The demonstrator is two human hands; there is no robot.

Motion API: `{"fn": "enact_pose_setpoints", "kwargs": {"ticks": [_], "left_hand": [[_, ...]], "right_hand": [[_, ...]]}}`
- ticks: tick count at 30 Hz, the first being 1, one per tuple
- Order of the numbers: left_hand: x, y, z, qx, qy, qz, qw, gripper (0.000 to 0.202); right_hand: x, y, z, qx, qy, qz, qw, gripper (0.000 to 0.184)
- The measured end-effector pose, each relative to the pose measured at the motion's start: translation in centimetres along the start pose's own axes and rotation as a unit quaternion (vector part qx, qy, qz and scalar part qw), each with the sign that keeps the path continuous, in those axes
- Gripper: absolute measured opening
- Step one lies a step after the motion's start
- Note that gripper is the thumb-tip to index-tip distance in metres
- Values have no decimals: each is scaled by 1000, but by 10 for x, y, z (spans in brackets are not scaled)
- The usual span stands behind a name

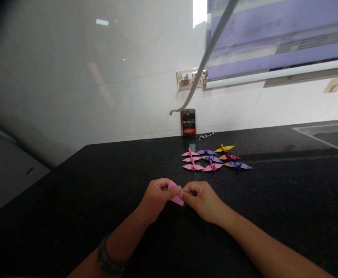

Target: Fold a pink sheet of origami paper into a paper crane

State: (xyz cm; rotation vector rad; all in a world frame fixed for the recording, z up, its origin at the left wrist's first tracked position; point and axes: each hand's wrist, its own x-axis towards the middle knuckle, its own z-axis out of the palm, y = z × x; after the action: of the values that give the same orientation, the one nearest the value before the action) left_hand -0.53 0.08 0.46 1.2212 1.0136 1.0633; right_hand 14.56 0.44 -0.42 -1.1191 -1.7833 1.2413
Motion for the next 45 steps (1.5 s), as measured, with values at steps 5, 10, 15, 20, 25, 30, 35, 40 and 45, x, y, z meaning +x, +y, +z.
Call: {"fn": "enact_pose_setpoints", "kwargs": {"ticks": [5, 10, 15, 20, 25, 30, 35, 40, 45], "left_hand": [[2, -1, -2, 2, 38, 5, 999, 20], [3, -4, -4, 1, 58, 10, 998, 23], [3, -4, -3, 4, 62, 10, 998, 22], [3, -3, -3, -9, 64, 1, 998, 22], [3, -4, -5, -24, 60, 0, 998, 23], [2, -5, -1, -23, 51, -3, 998, 24], [1, -5, 3, -24, 42, -13, 999, 24], [2, -6, 0, -29, 28, -38, 998, 23], [3, -6, -5, 6, -14, -68, 998, 27]], "right_hand": [[2, 1, 0, 39, -9, 20, 999, 22], [2, 3, 0, 54, -23, 10, 998, 20], [1, 3, 0, 36, -19, 7, 999, 19], [0, 1, -1, 10, -6, -11, 1000, 21], [1, 0, -1, 50, -28, 1, 998, 34], [0, -1, 2, 24, -4, -8, 1000, 26], [-1, -4, 1, 28, -1, 1, 1000, 25], [3, 0, -2, 73, 70, -8, 995, 21], [4, 4, -4, 94, 101, -7, 990, 19]]}}
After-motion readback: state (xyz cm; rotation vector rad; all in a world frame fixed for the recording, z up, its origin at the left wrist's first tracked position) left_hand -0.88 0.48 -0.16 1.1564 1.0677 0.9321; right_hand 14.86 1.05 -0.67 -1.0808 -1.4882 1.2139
